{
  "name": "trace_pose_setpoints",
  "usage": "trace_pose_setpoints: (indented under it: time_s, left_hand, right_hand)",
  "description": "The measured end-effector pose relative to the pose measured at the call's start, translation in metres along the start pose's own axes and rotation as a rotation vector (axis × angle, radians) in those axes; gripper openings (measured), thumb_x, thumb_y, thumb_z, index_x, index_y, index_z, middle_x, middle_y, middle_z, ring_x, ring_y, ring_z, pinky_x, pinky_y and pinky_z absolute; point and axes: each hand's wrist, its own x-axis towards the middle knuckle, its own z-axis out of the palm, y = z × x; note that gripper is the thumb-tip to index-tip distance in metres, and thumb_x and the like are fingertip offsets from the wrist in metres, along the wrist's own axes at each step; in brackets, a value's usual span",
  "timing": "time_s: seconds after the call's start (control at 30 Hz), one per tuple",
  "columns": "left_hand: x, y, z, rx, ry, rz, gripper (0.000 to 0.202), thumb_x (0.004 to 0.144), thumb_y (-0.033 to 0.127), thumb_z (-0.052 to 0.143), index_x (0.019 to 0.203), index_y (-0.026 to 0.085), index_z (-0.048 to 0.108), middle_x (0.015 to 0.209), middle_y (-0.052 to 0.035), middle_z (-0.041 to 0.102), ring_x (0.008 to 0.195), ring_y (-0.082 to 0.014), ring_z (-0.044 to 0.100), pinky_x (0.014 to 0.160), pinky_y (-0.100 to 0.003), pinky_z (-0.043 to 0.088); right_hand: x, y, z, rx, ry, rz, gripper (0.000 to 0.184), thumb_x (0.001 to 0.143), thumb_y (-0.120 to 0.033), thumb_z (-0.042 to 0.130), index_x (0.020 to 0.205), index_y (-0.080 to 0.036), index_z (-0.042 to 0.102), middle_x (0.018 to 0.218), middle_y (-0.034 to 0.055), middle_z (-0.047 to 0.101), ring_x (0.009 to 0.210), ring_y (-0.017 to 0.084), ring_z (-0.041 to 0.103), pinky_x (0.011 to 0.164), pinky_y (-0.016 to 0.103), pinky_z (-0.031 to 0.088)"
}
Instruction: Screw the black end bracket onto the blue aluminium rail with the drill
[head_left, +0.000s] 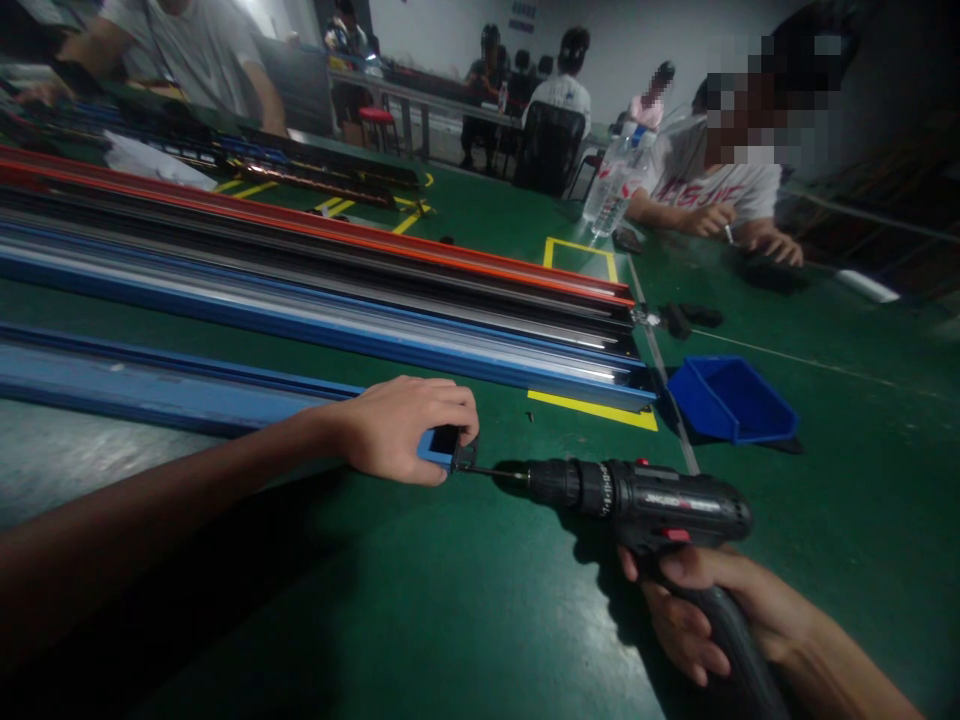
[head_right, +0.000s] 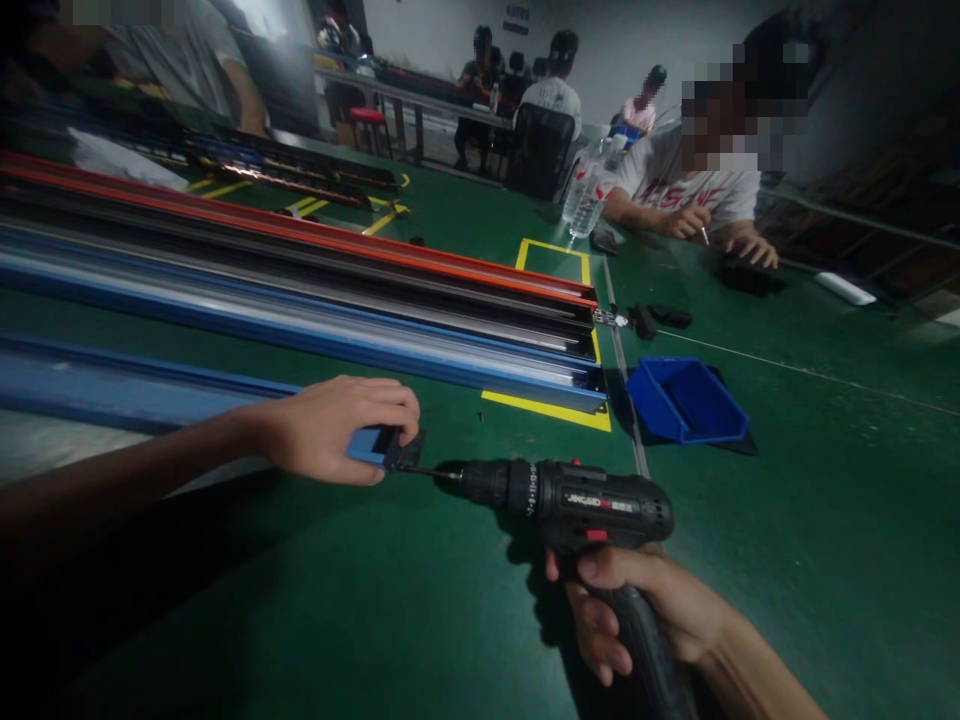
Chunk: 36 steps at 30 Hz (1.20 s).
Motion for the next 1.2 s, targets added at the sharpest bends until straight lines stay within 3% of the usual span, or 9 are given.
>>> trace_pose_setpoints:
  time_s: [1.2]
  left_hand:
    - [0.0001,0.001,-0.0004,0.007,0.001,-0.006,0.026,0.075,0.028,0.074,0.096,0.026,0.06,0.109,0.0011,0.064,0.1,-0.0212,0.058,0.079,-0.031,0.038]
  right_hand:
    - [0.0009,-0.0034,0.0015,0.013,0.022,0.036,0.025,0.093,-0.03,0.064,0.109,-0.011,0.07,0.057,-0.0042,0.053,0.041,0.008,0.049,0.051,0.026,0.056]
